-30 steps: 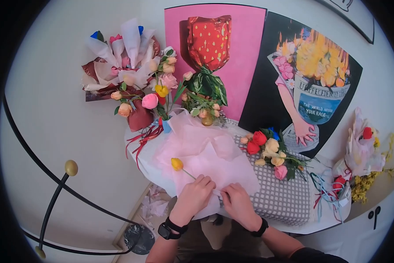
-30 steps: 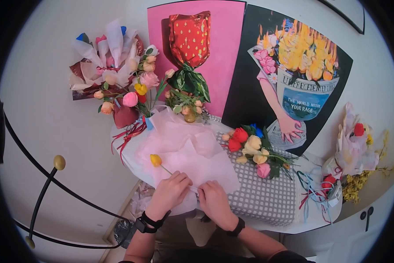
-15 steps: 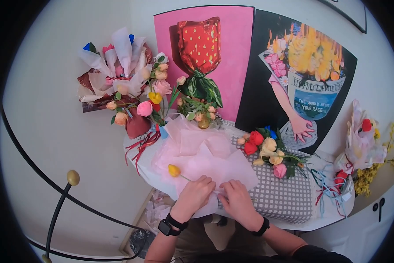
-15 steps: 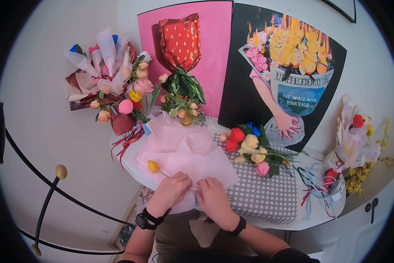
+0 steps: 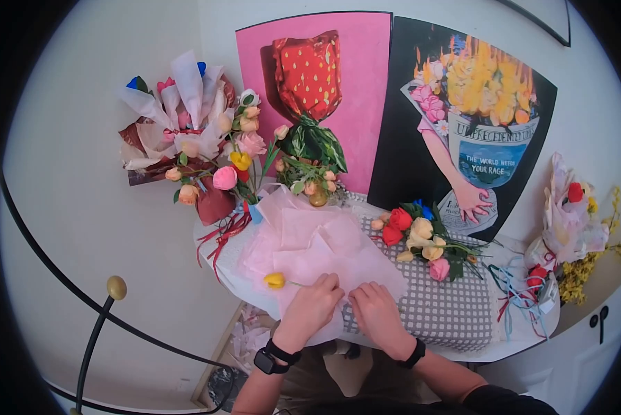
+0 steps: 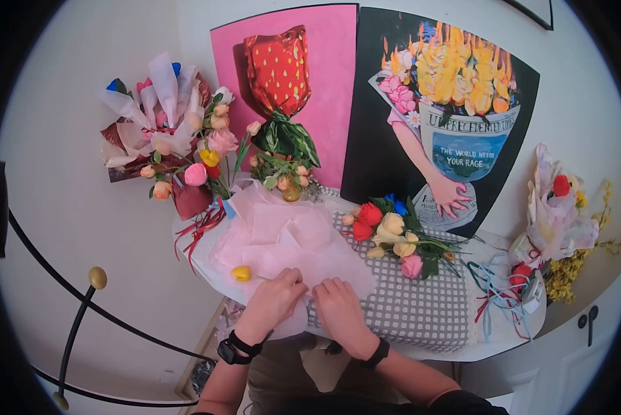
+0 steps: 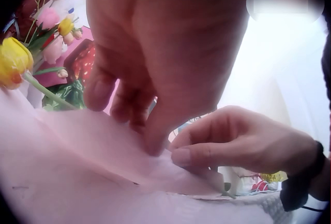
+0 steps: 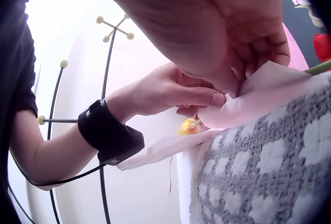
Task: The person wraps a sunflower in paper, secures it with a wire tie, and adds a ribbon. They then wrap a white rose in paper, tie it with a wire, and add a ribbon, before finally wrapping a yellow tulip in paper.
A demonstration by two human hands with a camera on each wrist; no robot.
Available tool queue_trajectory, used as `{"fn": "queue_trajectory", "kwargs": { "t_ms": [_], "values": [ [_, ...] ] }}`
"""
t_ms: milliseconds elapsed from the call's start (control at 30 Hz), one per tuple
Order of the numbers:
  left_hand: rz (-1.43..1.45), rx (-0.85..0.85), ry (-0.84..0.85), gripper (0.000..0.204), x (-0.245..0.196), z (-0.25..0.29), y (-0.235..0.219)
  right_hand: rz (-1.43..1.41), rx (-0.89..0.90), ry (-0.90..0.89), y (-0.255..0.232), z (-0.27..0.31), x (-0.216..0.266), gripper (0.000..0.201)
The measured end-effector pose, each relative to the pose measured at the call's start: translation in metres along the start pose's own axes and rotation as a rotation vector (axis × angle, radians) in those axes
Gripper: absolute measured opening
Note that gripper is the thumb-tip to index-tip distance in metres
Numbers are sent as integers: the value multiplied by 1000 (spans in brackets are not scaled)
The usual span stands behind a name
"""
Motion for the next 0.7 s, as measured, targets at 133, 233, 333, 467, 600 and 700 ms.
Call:
{"fn": "queue_trajectory", "kwargs": {
  "t_ms": [133, 233, 333, 467, 600, 700],
  "values": [
    [-99, 43, -4, 10, 2, 0, 10, -40, 25, 14, 5, 0, -5, 5],
    [-173, 65, 18, 10, 3, 1, 14, -49, 43, 12, 5, -1, -5, 7],
    [-200, 76, 15, 10, 3, 3, 16, -111, 70, 34, 4, 2, -5, 14],
    [-187, 83, 2, 11, 0, 3, 16, -155, 69, 67, 6, 5, -8, 20],
    [-196, 93, 15, 12, 0, 4, 17, -202, 72, 94, 9, 4, -13, 20],
    [-175, 79, 43, 12, -1, 1, 13, -201, 68, 99, 5, 1, -13, 21]
  ]
}}
Point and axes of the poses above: each hand's wrist, its own z-axis away from the middle knuckle, its own y-axis out of the palm, x = y × z, the point moved 7 cm from there along -z, towards the middle knuckle, and after that the axes turned 8 degrees about z, right-handed, at the moved point
